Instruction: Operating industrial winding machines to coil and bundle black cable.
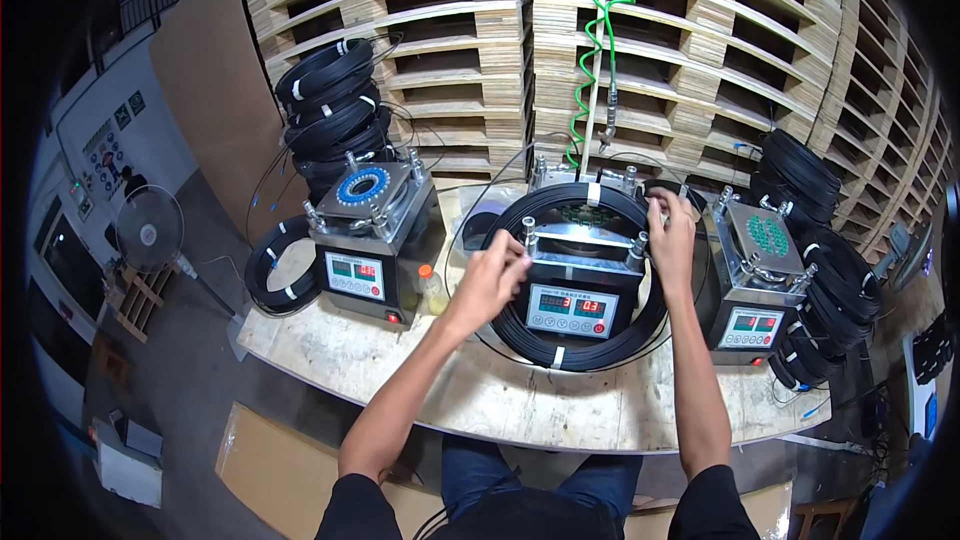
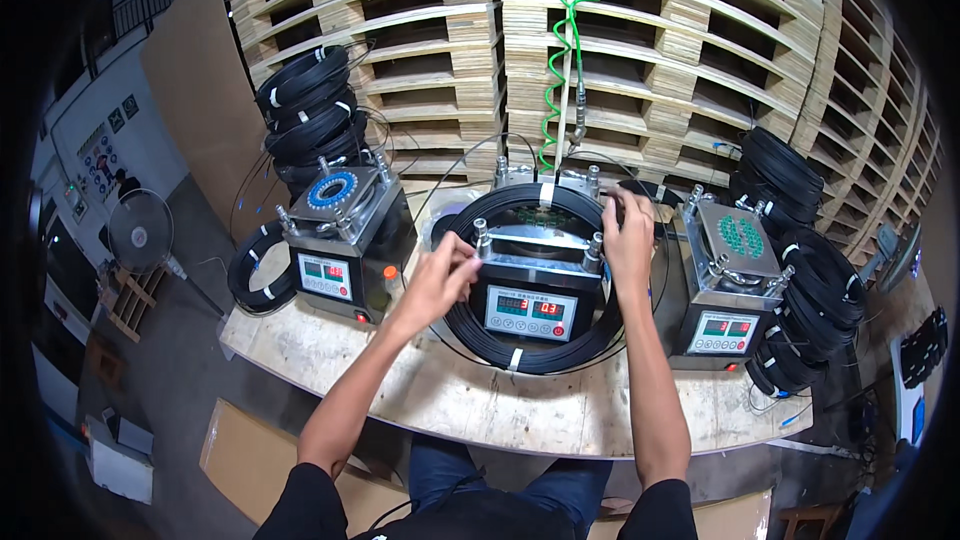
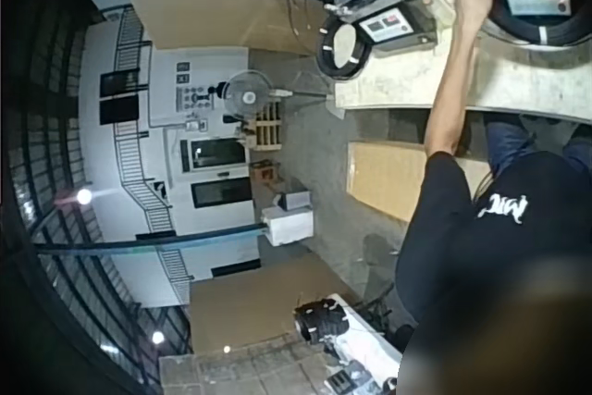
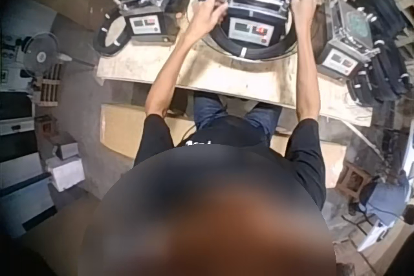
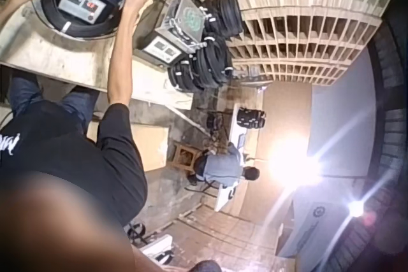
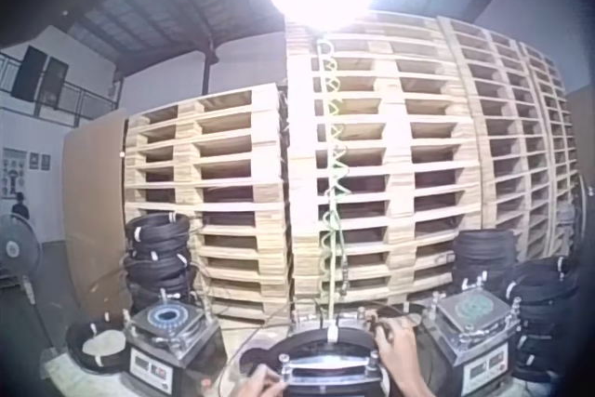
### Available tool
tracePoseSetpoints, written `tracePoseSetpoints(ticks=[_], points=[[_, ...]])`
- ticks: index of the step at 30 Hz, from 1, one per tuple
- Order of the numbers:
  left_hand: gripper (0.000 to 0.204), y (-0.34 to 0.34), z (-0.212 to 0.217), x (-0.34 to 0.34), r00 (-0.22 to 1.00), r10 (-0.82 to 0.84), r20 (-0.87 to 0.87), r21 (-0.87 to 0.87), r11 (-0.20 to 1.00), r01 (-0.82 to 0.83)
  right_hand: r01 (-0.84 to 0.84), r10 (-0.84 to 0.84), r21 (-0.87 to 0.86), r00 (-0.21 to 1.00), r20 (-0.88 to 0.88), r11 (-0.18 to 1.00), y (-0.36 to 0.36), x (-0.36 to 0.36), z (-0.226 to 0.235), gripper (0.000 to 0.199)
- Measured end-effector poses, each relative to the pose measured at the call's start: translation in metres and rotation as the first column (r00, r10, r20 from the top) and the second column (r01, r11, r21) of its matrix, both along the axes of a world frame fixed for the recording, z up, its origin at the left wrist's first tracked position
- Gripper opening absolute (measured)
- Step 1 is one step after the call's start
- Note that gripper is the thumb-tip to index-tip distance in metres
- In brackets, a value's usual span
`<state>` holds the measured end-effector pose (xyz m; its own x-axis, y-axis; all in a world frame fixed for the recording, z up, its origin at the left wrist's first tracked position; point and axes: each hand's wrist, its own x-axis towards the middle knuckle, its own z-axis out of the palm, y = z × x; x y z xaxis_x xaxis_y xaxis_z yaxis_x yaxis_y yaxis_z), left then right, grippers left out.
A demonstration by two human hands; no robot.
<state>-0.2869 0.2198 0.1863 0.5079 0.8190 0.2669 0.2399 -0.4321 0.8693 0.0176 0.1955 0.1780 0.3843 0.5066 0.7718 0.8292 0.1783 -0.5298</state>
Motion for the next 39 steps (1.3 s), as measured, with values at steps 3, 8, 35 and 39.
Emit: tracePoseSetpoints(ticks=[3, 8, 35, 39], points=[[0.018, 0.007, -0.016, 0.018, 0.977, -0.121, 0.174, 0.121, 0.988, 0.101, 0.101, -0.101, 0.017, 0.995, -0.007, 0.995, -0.042, -0.026, 0.001, 0.019], [0.020, 0.012, -0.018, 0.047, 0.992, 0.055, 0.116, 0.156, 0.985, -0.073, 0.097, -0.130, -0.180, 0.975, -0.180, 0.979, -0.074, -0.035, -0.006, 0.031], [0.070, 0.066, -0.042, 0.025, 0.973, 0.082, 0.214, 0.242, 0.961, -0.134, -0.059, 0.061, 0.013, 0.956, -0.286, 0.998, -0.069, -0.069, -0.036, 0.015], [0.070, 0.062, -0.042, 0.025, 0.967, 0.075, 0.244, 0.194, 0.973, -0.124, -0.071, 0.105, 0.136, 0.958, -0.265, 0.988, -0.067, -0.089, -0.033, 0.015]])
